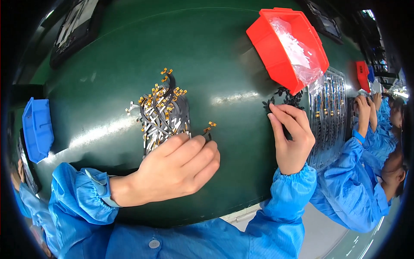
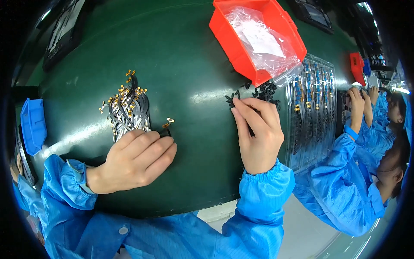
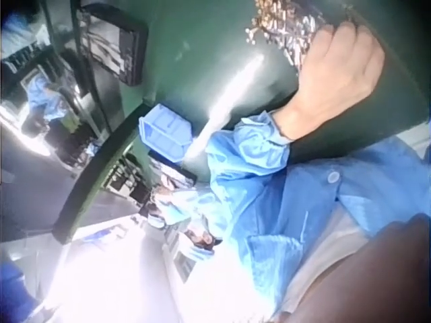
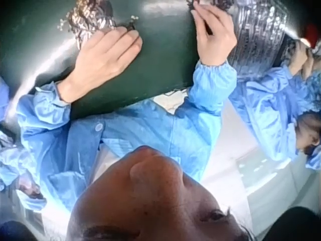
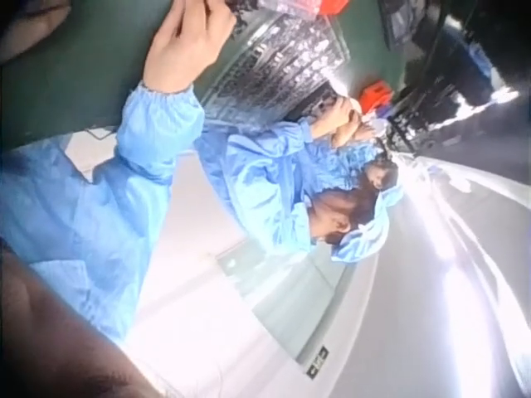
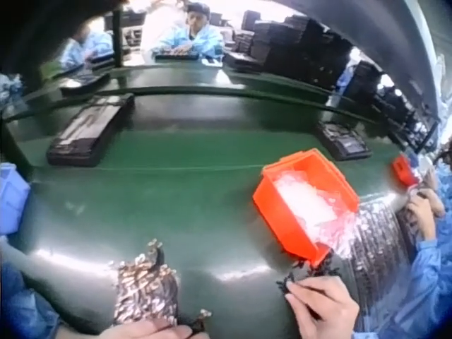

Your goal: The person assembles internal electronic components into a tablet housing and connects ribbon cables by hand, using tweezers to manipulate the small parts.

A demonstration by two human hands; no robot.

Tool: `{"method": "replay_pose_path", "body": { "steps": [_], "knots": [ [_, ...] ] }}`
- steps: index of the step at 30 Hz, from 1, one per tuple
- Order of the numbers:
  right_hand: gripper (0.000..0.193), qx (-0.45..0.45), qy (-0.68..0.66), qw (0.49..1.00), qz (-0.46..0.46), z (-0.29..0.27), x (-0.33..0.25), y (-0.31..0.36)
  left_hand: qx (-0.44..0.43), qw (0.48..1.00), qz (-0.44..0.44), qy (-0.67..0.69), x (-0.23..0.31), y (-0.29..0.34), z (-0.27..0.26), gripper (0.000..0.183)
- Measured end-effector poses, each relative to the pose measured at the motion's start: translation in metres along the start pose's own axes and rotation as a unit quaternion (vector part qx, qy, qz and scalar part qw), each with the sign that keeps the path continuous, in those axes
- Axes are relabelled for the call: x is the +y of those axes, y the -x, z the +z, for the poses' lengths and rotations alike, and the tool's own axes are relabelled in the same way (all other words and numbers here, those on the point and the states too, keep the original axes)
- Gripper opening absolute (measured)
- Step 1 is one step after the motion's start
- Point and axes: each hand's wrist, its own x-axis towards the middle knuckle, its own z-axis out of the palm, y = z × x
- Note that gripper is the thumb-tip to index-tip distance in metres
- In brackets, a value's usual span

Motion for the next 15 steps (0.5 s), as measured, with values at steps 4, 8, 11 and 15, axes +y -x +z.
{"method": "replay_pose_path", "body": {
  "steps": [4,8,11,15],
  "knots": [
    [0.024,0.03,0.036,0.997,-0.068,0.004,-0.005,0.011,0.018,0.999,0.003,0.026,0.001,0.002,0.0,0.023],
    [0.026,0.002,0.01,0.995,-0.095,0.002,-0.01,0.02,0.027,0.999,0.009,0.038,0.003,0.002,-0.003,0.021],
    [0.024,0.009,0.0,0.999,-0.041,-0.002,-0.015,0.027,0.045,0.998,0.017,0.046,0.004,0.003,-0.006,0.02],
    [0.022,-0.003,0.001,1.0,-0.021,-0.005,-0.01,0.018,0.054,0.997,0.022,0.045,0.005,0.004,-0.005,0.019]
  ]
}}
